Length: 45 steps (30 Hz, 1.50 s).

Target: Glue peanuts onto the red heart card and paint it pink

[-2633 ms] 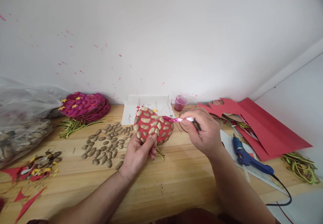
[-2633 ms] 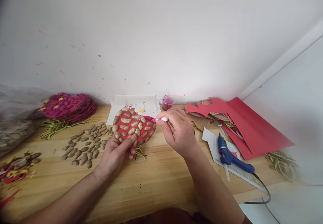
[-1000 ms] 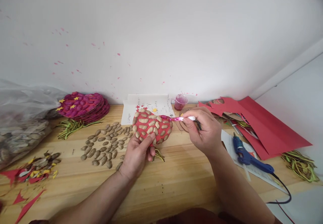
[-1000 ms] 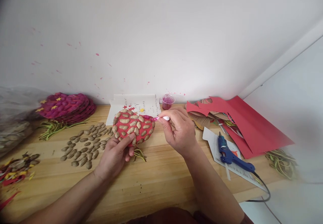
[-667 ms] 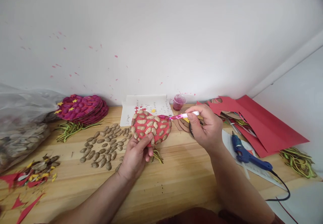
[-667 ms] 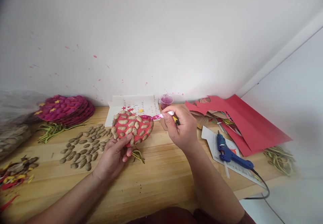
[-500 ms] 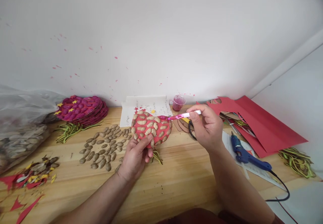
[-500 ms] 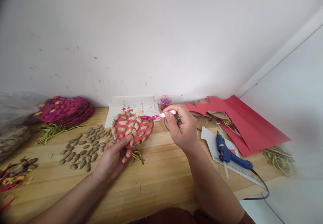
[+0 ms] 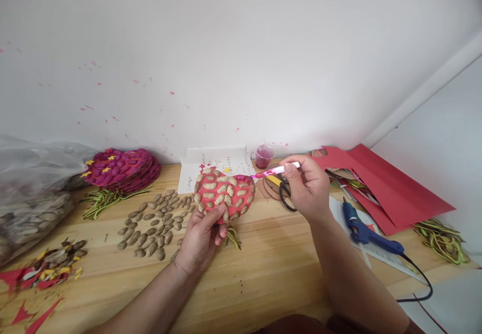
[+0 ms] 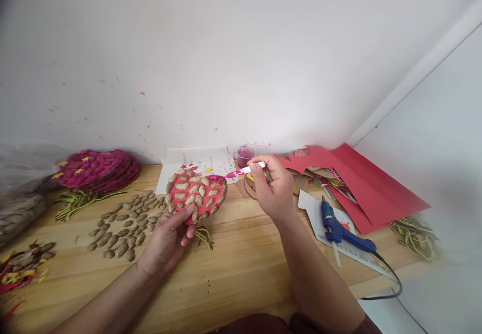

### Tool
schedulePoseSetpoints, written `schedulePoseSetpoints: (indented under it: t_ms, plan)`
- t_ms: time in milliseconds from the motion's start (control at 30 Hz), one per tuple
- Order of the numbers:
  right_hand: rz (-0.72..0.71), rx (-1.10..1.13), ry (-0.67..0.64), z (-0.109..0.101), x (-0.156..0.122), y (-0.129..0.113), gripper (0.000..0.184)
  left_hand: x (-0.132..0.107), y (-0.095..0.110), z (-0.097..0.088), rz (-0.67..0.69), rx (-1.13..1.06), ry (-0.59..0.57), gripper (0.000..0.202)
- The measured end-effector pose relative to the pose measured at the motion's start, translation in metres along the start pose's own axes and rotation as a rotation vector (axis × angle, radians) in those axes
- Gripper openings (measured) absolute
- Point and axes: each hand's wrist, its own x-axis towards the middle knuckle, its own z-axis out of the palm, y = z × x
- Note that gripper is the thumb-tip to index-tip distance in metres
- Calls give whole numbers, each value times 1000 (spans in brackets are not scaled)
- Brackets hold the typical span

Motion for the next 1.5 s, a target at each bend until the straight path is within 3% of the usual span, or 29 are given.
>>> schedulePoseSetpoints:
  t_ms: [200,1100,1500]
  plan:
    - [36,80,-8,2,-1,1,20,0,1,2,-3,19,15,42]
    - [-54,51,-5,3,-1,-12,14,1,2,4,-5,31,36,44]
    - [-27,17,27,2,0,-10,18,1,3,3,-26,-83,22,42]
